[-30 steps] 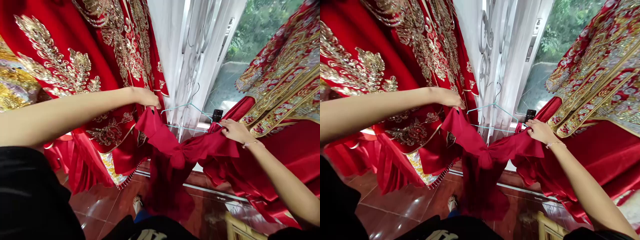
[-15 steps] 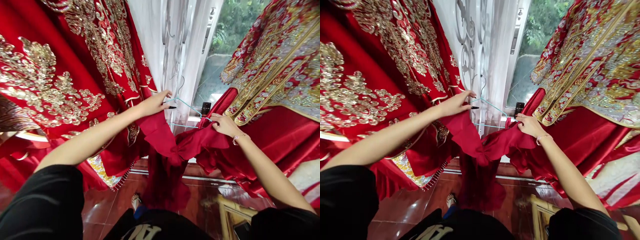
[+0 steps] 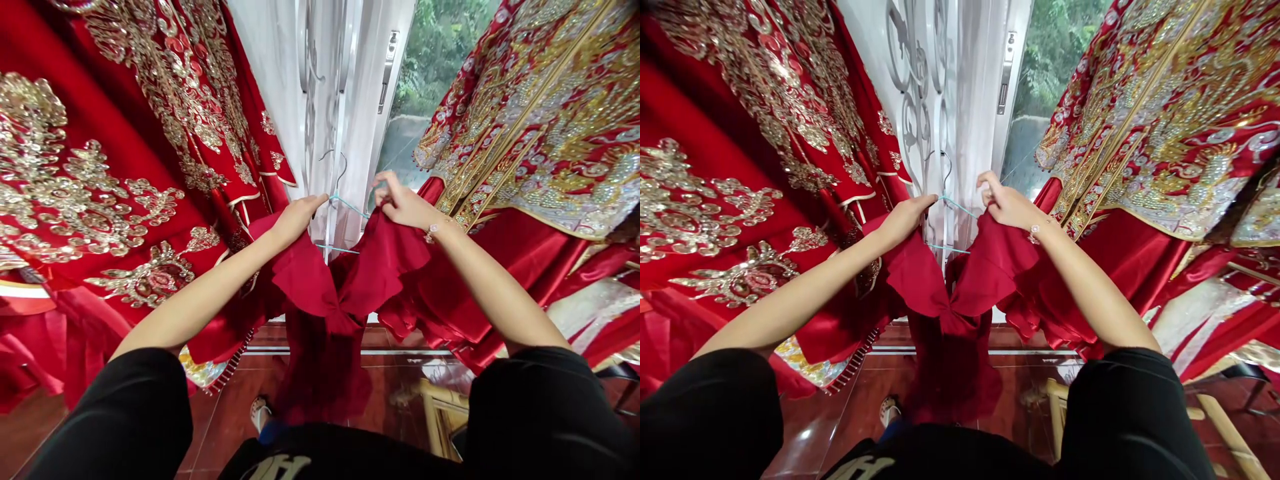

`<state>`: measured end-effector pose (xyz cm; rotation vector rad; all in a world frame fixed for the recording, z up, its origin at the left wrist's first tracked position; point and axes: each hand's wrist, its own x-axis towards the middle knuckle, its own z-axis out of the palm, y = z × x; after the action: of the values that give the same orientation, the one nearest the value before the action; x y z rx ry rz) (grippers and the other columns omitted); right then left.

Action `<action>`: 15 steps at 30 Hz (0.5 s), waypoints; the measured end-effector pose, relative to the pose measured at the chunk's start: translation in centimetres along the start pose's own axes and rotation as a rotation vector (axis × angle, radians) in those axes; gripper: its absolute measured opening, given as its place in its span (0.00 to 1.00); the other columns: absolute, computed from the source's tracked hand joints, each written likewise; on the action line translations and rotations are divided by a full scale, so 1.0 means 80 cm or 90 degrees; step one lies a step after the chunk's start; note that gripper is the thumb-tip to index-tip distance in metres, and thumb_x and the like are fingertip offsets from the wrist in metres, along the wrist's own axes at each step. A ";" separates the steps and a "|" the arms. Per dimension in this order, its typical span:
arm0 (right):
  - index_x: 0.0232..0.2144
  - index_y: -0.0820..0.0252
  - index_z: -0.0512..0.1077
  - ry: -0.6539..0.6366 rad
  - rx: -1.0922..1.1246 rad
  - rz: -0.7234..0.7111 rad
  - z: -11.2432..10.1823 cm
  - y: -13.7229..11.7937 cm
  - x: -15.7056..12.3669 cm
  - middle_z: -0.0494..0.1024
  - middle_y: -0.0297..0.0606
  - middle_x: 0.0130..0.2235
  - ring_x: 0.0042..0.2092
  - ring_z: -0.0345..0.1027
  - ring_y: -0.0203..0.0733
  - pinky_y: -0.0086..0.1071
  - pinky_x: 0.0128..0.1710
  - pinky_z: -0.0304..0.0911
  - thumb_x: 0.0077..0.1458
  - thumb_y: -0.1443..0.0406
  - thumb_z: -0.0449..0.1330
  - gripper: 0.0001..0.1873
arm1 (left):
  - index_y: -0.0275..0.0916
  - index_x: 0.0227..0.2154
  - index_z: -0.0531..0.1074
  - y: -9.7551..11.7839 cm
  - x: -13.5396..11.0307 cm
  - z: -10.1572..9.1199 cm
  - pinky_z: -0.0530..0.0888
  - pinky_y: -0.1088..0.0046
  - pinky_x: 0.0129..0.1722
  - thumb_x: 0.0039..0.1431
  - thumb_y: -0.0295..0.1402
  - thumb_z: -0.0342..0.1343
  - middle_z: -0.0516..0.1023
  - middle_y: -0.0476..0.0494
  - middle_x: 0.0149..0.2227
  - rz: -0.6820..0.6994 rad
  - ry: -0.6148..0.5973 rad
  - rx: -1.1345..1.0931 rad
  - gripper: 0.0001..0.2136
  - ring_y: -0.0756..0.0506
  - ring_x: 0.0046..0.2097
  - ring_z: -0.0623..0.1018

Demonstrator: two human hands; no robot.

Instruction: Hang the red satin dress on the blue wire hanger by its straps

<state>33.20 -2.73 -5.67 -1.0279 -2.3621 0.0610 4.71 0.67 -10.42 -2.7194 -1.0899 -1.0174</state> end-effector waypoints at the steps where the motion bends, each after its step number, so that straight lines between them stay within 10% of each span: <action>1: 0.54 0.54 0.59 -0.014 -0.015 -0.020 0.004 -0.009 0.013 0.70 0.30 0.29 0.30 0.63 0.39 0.37 0.40 0.65 0.50 0.71 0.54 0.27 | 0.40 0.53 0.72 0.000 0.000 0.002 0.72 0.67 0.47 0.60 0.20 0.42 0.79 0.42 0.42 -0.002 0.007 -0.008 0.22 0.42 0.44 0.78; 10: 0.60 0.51 0.60 0.388 -0.032 0.009 0.002 -0.039 0.020 0.71 0.41 0.48 0.48 0.71 0.44 0.40 0.44 0.71 0.65 0.63 0.48 0.22 | 0.40 0.61 0.66 0.036 -0.031 0.008 0.59 0.47 0.64 0.63 0.19 0.40 0.71 0.33 0.59 -0.026 0.119 0.083 0.25 0.36 0.61 0.69; 15: 0.50 0.52 0.68 0.340 -0.021 0.127 0.015 -0.035 -0.027 0.74 0.41 0.42 0.44 0.72 0.47 0.42 0.42 0.71 0.62 0.61 0.53 0.14 | 0.37 0.60 0.65 0.082 -0.050 0.057 0.67 0.55 0.62 0.66 0.26 0.44 0.71 0.31 0.58 0.033 0.042 -0.112 0.21 0.38 0.59 0.71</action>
<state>31.91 -5.96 -6.98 -1.1284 -1.7822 -0.1613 9.24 -5.43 -15.07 -2.8078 -0.9576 -1.2401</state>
